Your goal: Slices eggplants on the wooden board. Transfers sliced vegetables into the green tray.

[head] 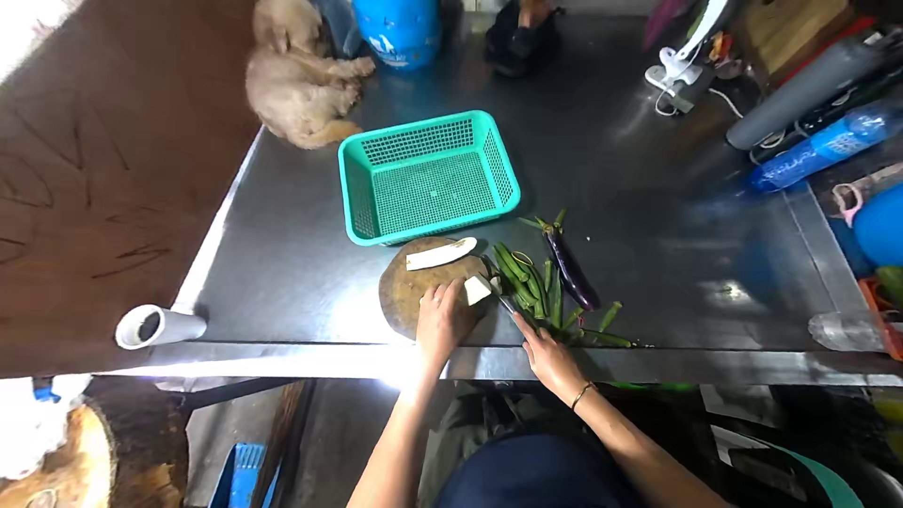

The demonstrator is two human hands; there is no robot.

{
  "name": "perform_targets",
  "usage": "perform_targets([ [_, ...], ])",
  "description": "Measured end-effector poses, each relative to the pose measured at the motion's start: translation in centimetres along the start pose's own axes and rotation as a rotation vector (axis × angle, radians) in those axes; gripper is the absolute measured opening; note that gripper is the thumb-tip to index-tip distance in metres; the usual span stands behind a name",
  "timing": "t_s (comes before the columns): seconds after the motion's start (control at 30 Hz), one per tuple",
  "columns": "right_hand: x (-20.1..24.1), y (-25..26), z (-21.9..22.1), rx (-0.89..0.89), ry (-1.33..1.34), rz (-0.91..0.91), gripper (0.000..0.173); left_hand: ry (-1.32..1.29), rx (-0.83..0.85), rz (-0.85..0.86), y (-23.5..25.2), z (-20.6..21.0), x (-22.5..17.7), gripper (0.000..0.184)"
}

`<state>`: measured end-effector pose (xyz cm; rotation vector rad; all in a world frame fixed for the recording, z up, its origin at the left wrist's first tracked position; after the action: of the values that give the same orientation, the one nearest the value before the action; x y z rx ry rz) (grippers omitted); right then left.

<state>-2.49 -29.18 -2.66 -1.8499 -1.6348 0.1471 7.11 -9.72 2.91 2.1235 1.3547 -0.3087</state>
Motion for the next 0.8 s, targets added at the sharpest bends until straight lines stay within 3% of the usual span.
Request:
perform_targets([
  [0.1,0.0,-0.1,-0.3,0.030,0.012,0.002,0.065,-0.176,-0.180,0.110,-1.0,-3.9,-1.3,0.045],
  [0.23,-0.1,-0.4,-1.1,-0.012,0.126,-0.027,0.063,-0.243,-0.244,0.129,-1.6,-5.8,-1.5,0.049],
  [0.4,-0.4,-1.3,-2.0,-0.127,0.329,-0.120,0.061,-0.020,-0.110,0.141,-2.1,-3.5,-1.1,0.037],
  [0.5,-0.7,-1.1,-1.4,-0.105,0.317,-0.124,0.062,0.107,0.059,0.122,-4.0,0.2,1.3,0.052],
  [0.6,-0.4,-1.1,-1.3,-0.072,0.314,-0.135,0.062,0.088,0.112,0.015,-6.3,1.0,3.3,0.066],
  [0.73,-0.2,-1.1,-1.4,-0.021,0.315,-0.115,0.062,-0.094,-0.060,-0.379,-8.3,-0.5,5.1,0.042],
  [0.8,0.3,-0.9,-1.5,0.001,0.304,-0.112,0.062,-0.070,-0.072,-0.553,-8.2,-0.7,5.5,0.063],
])
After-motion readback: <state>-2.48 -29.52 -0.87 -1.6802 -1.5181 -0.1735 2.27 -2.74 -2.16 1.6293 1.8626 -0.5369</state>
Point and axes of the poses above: each hand's wrist, its own y-axis towards the middle knuckle, its own z-axis out of the palm, x = y × z, the point moved 10 cm from there along y, towards the middle knuckle, and after that the axes turned 2 degrees about z, right-handed, at the moved point
